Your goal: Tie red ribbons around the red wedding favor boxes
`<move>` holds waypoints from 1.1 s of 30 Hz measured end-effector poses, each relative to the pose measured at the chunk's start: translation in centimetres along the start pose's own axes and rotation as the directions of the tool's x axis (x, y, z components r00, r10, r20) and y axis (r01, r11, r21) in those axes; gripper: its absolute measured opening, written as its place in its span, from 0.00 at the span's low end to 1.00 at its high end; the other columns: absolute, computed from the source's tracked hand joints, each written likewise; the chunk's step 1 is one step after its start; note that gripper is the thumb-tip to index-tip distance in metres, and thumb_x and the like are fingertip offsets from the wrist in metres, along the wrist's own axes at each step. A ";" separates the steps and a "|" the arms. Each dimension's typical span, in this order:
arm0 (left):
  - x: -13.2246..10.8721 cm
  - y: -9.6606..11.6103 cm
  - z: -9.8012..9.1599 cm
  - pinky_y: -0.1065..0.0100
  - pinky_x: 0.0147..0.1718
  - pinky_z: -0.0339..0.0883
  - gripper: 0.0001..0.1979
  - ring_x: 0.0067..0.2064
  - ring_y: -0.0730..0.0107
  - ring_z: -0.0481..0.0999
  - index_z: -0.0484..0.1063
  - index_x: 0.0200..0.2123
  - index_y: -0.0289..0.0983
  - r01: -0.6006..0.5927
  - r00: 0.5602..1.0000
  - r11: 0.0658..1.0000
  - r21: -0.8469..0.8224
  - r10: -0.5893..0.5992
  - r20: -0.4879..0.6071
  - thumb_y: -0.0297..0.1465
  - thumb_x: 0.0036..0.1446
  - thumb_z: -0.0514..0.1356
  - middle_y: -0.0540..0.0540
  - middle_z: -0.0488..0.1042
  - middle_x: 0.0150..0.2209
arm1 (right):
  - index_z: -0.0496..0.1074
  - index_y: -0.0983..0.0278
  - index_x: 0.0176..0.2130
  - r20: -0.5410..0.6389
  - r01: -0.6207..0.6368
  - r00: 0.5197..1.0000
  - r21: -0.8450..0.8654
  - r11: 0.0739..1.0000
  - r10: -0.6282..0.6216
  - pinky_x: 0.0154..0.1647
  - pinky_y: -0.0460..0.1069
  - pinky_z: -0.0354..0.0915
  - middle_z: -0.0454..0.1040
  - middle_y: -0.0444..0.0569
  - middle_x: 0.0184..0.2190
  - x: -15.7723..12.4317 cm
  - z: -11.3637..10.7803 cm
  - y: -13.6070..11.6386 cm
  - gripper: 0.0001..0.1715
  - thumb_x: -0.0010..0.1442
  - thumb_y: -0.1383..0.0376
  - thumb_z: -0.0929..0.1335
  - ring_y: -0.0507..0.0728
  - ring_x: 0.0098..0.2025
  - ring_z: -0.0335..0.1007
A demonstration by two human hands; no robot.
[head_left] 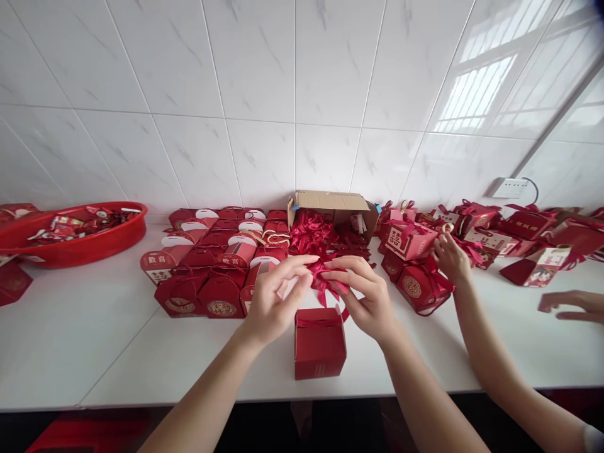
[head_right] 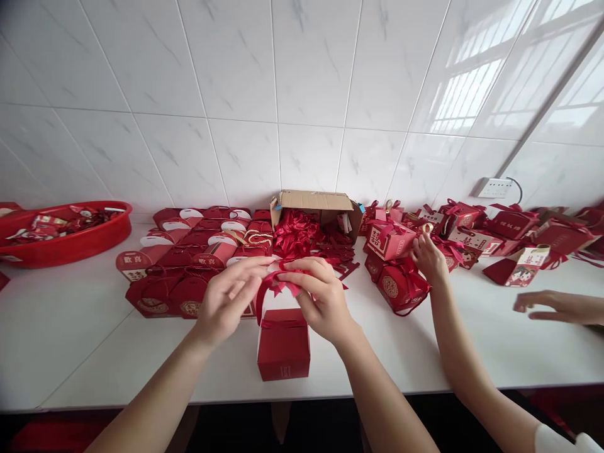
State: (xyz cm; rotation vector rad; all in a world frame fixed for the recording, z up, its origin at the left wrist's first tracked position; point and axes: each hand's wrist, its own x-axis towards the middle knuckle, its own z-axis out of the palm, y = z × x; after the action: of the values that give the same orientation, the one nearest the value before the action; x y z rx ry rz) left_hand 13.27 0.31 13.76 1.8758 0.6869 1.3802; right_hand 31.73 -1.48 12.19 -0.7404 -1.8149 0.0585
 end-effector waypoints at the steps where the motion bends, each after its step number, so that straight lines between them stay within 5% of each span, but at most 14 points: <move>1: -0.2 -0.2 -0.1 0.62 0.44 0.70 0.14 0.41 0.62 0.77 0.74 0.49 0.40 -0.121 0.990 0.982 0.144 0.129 -0.048 0.33 0.59 0.60 0.45 0.79 0.35 | 0.77 0.58 0.43 -0.062 -0.045 0.997 0.023 0.999 0.046 0.48 0.57 0.67 0.77 0.51 0.42 -0.3 0.1 -0.1 0.15 0.64 0.71 0.63 0.60 0.47 0.72; 3: -0.4 -0.7 -0.5 0.62 0.45 0.69 0.14 0.37 0.64 0.76 0.76 0.47 0.42 -0.294 0.932 0.882 0.369 0.350 -0.092 0.29 0.56 0.63 0.48 0.77 0.30 | 0.77 0.58 0.42 -0.181 -0.157 0.969 0.070 0.985 0.167 0.46 0.56 0.68 0.77 0.51 0.40 -1.3 0.0 -0.3 0.13 0.64 0.69 0.64 0.60 0.44 0.73; 5: -1.0 -1.4 -1.2 0.65 0.41 0.70 0.13 0.32 0.68 0.74 0.77 0.43 0.43 -0.333 0.891 0.800 0.498 0.441 -0.112 0.26 0.54 0.64 0.51 0.72 0.25 | 0.77 0.59 0.39 -0.242 -0.273 0.927 0.096 0.957 0.288 0.42 0.54 0.68 0.77 0.50 0.36 -2.9 -0.3 -0.2 0.10 0.64 0.67 0.64 0.59 0.41 0.73; 13: -7.4 -6.6 -4.9 0.69 0.37 0.67 0.08 0.27 0.72 0.67 0.74 0.40 0.41 -0.044 0.950 0.729 0.683 0.243 -0.197 0.26 0.58 0.59 0.53 0.64 0.23 | 0.76 0.64 0.32 -0.339 -0.713 0.652 0.029 0.700 0.678 0.29 0.50 0.67 0.75 0.48 0.24 -13.3 -1.9 3.4 0.16 0.60 0.54 0.68 0.59 0.29 0.72; 22: -12.2 -10.9 -5.5 0.70 0.33 0.68 0.11 0.26 0.70 0.71 0.74 0.38 0.42 0.061 0.959 0.637 0.768 0.177 -0.222 0.24 0.58 0.54 0.51 0.68 0.22 | 0.73 0.62 0.26 -0.423 -0.870 0.472 -0.083 0.485 0.773 0.28 0.53 0.68 0.77 0.50 0.23 -17.9 -3.4 4.7 0.26 0.55 0.43 0.65 0.62 0.26 0.73; 28: -12.8 -11.8 -6.3 0.68 0.32 0.68 0.07 0.26 0.69 0.70 0.73 0.37 0.41 0.073 0.974 0.625 0.777 0.124 -0.191 0.26 0.58 0.56 0.52 0.66 0.21 | 0.76 0.62 0.32 -0.303 -0.886 0.458 -0.085 0.455 0.836 0.28 0.54 0.70 0.79 0.53 0.30 -19.6 -4.1 5.8 0.25 0.55 0.44 0.66 0.63 0.29 0.75; 33: -11.2 -10.0 -4.3 0.58 0.44 0.68 0.06 0.41 0.57 0.75 0.74 0.36 0.41 0.120 0.958 0.668 0.734 0.115 -0.262 0.28 0.56 0.59 0.44 0.76 0.36 | 0.71 0.64 0.50 -0.449 -0.802 0.573 -0.134 0.582 0.685 0.45 0.61 0.70 0.71 0.60 0.50 -17.2 -3.2 5.6 0.27 0.59 0.50 0.66 0.66 0.49 0.71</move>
State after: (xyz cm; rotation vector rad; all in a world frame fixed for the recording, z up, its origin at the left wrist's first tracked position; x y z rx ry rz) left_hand 5.74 -1.05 0.17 2.2802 1.6121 1.5137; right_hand 40.19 -6.78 -3.24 -1.6432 -1.0410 0.1822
